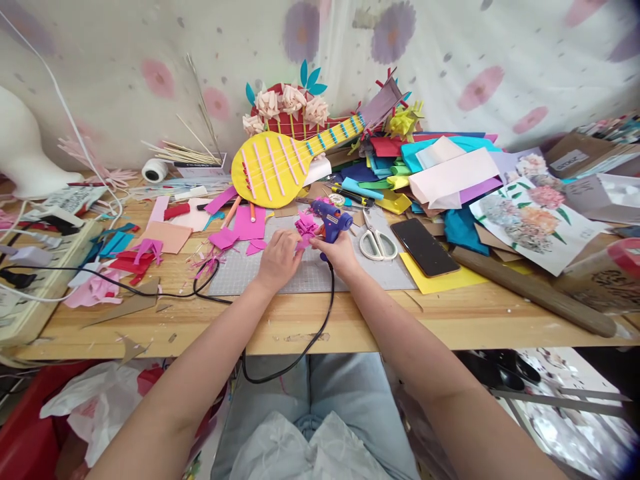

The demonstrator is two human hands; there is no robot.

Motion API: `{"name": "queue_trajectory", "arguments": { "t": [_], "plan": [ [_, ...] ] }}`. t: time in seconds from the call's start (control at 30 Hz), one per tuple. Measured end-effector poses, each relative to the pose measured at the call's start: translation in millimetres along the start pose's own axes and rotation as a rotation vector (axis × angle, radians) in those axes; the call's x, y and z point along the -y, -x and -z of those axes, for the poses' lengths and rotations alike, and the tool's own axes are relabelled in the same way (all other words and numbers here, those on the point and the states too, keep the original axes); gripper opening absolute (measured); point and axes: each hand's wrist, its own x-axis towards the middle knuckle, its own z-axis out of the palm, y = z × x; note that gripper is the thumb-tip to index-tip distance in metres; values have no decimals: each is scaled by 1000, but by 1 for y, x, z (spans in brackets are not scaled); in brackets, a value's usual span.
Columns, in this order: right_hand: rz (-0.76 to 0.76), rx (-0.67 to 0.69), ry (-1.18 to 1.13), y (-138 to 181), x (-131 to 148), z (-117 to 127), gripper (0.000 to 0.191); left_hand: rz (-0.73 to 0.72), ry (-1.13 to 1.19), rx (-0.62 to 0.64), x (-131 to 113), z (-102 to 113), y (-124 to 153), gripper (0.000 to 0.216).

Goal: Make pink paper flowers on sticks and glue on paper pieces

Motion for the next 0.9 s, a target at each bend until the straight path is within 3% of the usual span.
{"name": "queue_trajectory", "arguments": {
  "t": [0.13, 0.3, 0.47, 0.53, 0.67, 0.9],
  "plan": [
    [-21, 25, -10, 1, 4, 0, 35, 107, 75, -45, 0, -1, 2, 10],
    [19, -57, -44, -4, 7, 11, 30, 446, 445, -213, 6, -2, -4, 28],
    [12, -165, -86, -14, 6, 28, 28, 803, 775, -118, 14, 14, -44, 45],
    [-9, -173, -87, -16, 5, 31, 26, 907, 809, -27, 14, 20, -63, 46],
    [-43, -185, -91, -18, 3, 33, 25, 1015, 768, -45, 10, 14, -86, 46],
    [-61, -219, -142, -20, -1, 33, 25, 1259, 789, -69, 6, -13, -83, 49]
  ]
}}
